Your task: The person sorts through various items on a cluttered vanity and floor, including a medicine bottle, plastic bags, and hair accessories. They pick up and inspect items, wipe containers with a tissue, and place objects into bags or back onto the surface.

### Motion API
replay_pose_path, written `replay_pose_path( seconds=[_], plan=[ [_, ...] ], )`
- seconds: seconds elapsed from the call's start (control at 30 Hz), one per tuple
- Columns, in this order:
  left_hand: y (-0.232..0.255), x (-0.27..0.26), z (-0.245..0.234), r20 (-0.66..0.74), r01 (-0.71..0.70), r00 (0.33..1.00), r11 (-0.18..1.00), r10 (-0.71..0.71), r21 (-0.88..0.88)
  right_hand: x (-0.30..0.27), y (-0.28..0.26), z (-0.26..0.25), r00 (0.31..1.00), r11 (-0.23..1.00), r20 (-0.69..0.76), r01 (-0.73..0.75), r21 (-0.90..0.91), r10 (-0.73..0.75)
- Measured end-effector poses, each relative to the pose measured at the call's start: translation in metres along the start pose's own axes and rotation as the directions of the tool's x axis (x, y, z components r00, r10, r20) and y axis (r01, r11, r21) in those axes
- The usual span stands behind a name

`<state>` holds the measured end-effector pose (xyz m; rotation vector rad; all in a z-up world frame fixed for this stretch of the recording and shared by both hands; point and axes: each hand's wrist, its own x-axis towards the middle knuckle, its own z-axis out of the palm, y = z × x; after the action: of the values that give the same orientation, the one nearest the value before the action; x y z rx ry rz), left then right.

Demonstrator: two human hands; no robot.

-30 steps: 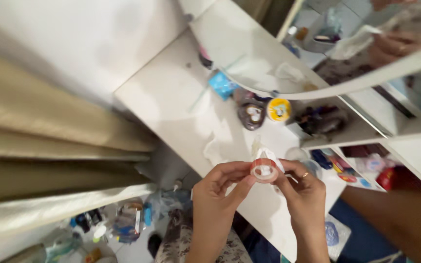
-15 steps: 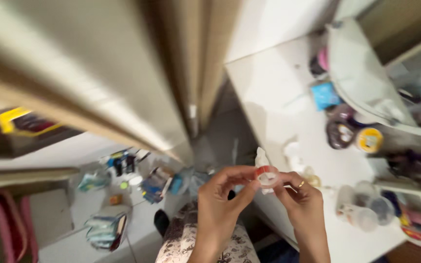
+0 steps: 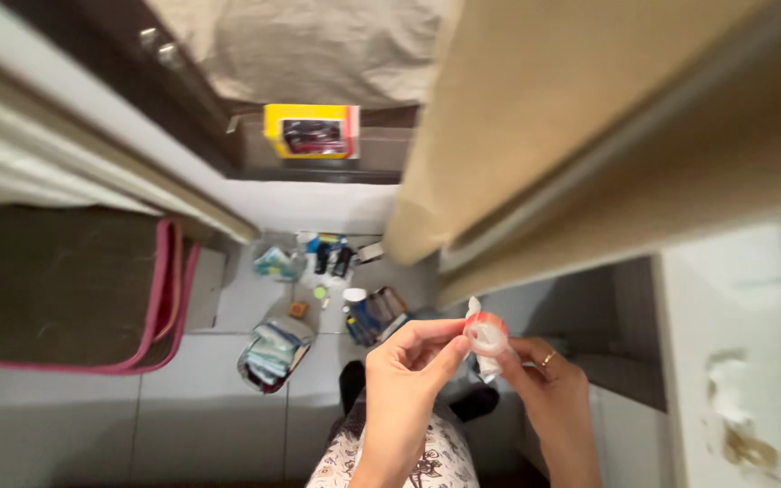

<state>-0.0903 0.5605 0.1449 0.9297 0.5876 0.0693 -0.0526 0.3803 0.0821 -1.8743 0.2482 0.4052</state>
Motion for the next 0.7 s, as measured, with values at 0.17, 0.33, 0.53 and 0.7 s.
replay_pose_path(
  seconds=[0.17,0.33,0.53,0.7],
  plan=[
    [-0.012,0.036,-0.072,-0.234,-0.023,0.972,0.998,0.036,0.059,0.021,0.011,0.070,0.996,0.997,0.075,0.044,-0.056,-0.040],
    [-0.045,0.066,-0.151,-0.399,0.013,0.917,1.000,-0.002,0.025,0.049,0.037,0.140,0.991,0.995,0.132,0.026,-0.097,-0.013],
    [-0.115,0.128,-0.262,-0.634,-0.053,0.773,0.999,0.034,-0.011,0.088,0.072,0.218,0.986,0.958,0.163,0.002,-0.285,0.046],
    [-0.170,0.207,-0.359,-0.757,-0.054,0.651,0.998,0.052,0.022,0.134,0.120,0.283,0.971,0.959,0.238,0.064,-0.276,0.004]
  ],
)
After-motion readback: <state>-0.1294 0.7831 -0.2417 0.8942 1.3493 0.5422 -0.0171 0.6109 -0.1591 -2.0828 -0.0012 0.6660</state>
